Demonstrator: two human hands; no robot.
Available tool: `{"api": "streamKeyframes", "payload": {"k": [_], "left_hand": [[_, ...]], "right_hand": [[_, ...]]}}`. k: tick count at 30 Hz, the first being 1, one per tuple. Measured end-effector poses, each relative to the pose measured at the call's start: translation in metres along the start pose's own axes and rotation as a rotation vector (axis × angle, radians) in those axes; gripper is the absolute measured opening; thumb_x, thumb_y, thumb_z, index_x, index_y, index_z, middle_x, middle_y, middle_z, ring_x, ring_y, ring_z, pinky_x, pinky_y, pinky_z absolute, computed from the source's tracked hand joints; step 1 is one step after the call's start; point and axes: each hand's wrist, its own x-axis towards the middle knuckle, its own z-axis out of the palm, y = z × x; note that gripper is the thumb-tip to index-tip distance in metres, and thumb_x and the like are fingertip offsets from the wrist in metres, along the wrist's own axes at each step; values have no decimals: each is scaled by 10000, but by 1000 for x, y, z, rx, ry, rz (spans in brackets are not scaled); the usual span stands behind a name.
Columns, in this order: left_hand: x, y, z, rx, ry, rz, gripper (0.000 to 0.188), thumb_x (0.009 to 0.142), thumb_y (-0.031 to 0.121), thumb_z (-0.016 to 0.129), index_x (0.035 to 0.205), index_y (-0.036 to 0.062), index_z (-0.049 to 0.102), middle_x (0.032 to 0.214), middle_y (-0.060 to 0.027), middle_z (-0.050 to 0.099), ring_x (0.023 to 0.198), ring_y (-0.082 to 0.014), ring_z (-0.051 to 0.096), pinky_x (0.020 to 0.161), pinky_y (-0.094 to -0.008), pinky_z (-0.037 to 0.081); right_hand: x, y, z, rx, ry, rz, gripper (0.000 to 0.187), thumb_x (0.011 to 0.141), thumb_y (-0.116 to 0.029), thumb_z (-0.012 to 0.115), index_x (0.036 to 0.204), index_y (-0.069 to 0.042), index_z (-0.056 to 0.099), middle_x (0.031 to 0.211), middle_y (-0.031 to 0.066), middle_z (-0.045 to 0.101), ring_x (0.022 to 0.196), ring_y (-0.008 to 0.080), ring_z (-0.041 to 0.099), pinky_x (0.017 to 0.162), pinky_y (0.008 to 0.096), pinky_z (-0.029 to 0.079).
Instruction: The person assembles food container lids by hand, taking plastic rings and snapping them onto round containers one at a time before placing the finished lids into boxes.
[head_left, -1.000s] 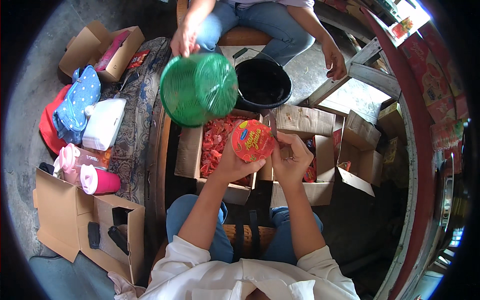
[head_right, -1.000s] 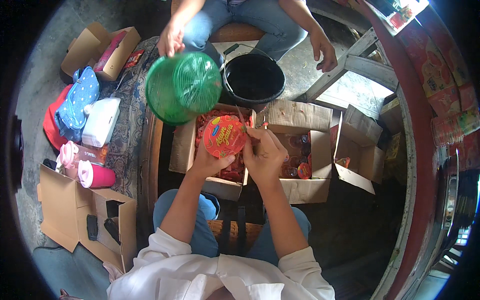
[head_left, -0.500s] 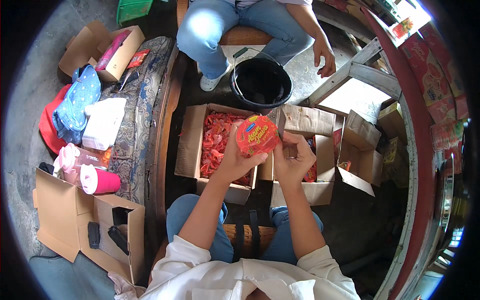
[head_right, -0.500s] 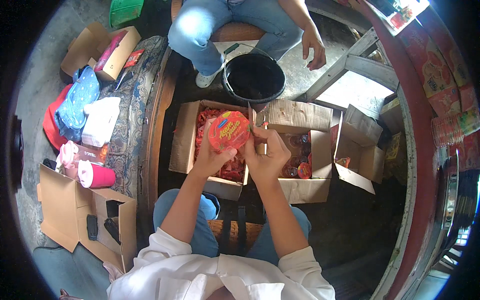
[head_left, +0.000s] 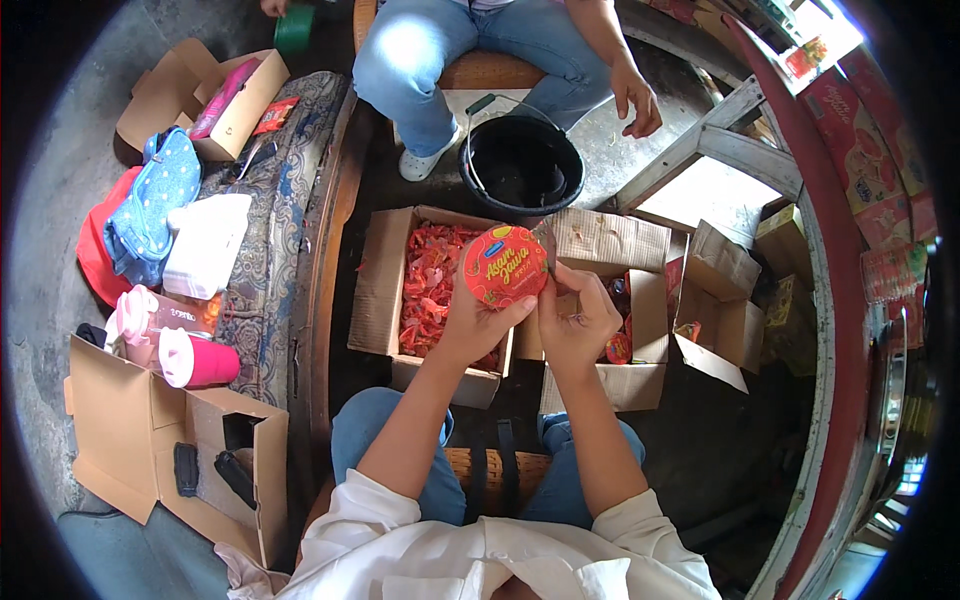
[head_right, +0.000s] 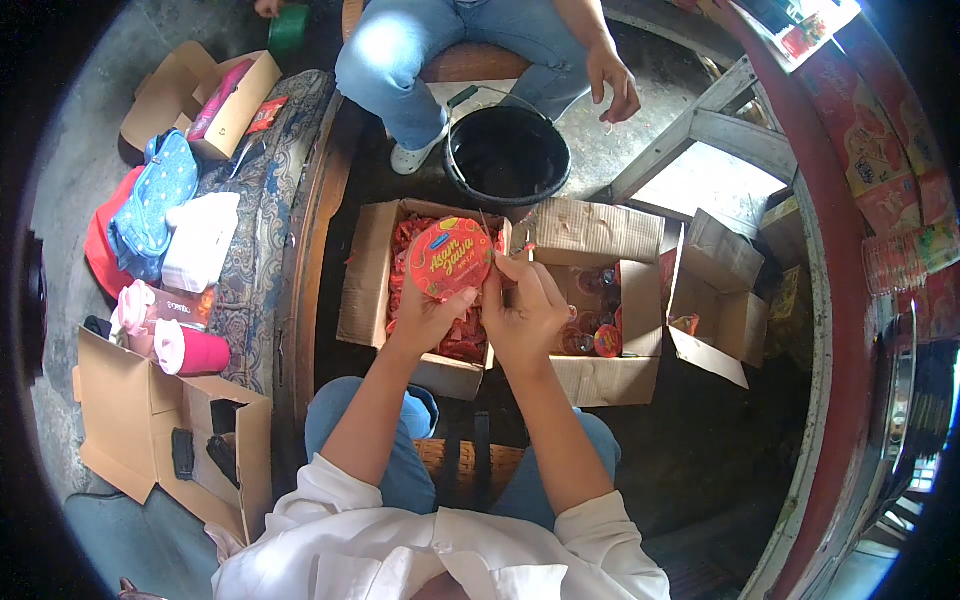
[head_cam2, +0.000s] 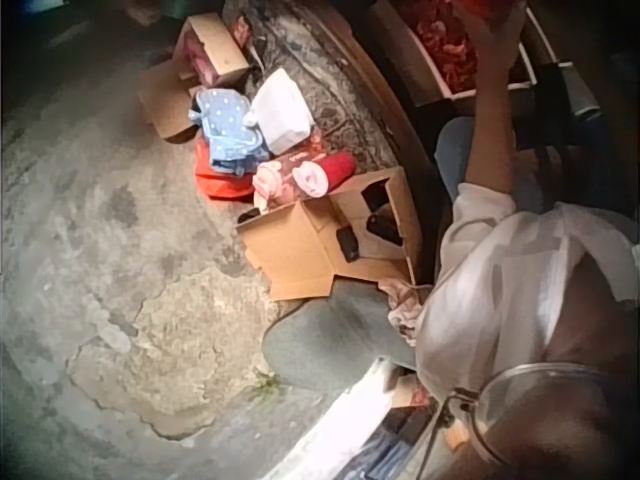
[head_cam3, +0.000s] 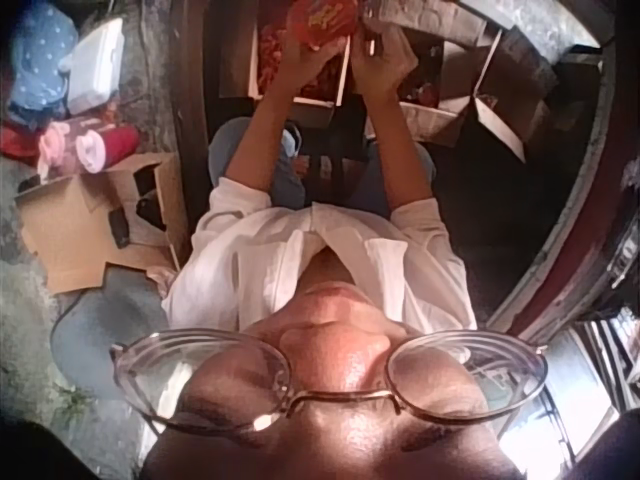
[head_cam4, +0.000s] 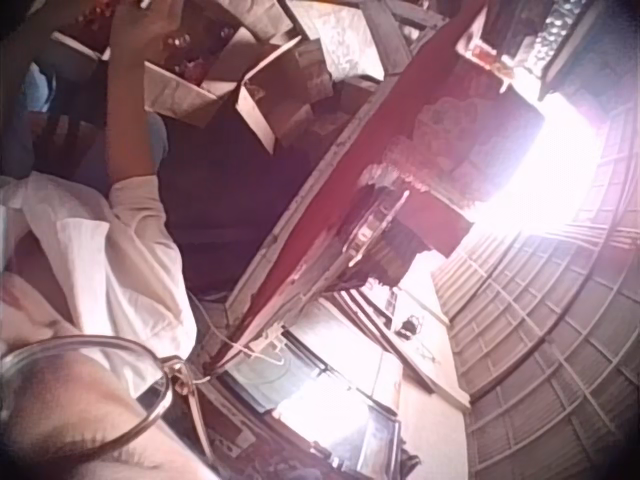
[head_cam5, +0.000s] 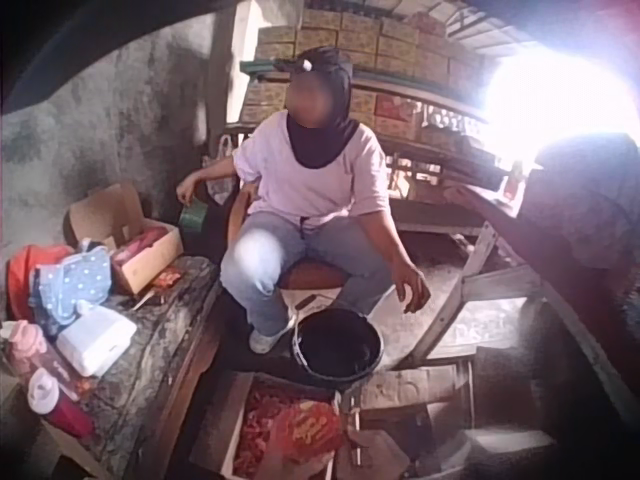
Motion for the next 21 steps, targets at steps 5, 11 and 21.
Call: {"api": "streamKeyframes", "payload": {"k": [5, 11, 21], "left_hand": [[-1, 5, 3, -47, -43, 22, 636, 701, 115, 737, 1222, -15, 395, 1103, -95, 552, 1027, -160, 548, 902, -310, 431], [-2, 12, -5, -32, -62, -21, 638, 648, 120, 758, 1188, -2, 441, 1093, -85, 552, 1011, -157, 549, 895, -308, 434], [-1, 12, -7, -57, -88, -84, 687, 590, 141, 791, 1175, 13, 455, 1097, -74, 504, 1032, -164, 516, 911, -317, 415]], "right_hand": [[2, 7, -4, -21, -6, -36, 195, 671, 95, 666, 841, 11, 622, 701, 132, 603, 589, 218, 593, 533, 272, 457], [6, 6, -8, 23, -90, -18, 200, 670, 108, 656, 843, 13, 624, 703, 130, 602, 594, 208, 596, 542, 268, 463], [4, 7, -11, 63, -175, 71, 203, 677, 115, 647, 857, 23, 629, 721, 119, 602, 620, 164, 597, 552, 242, 461]]}}
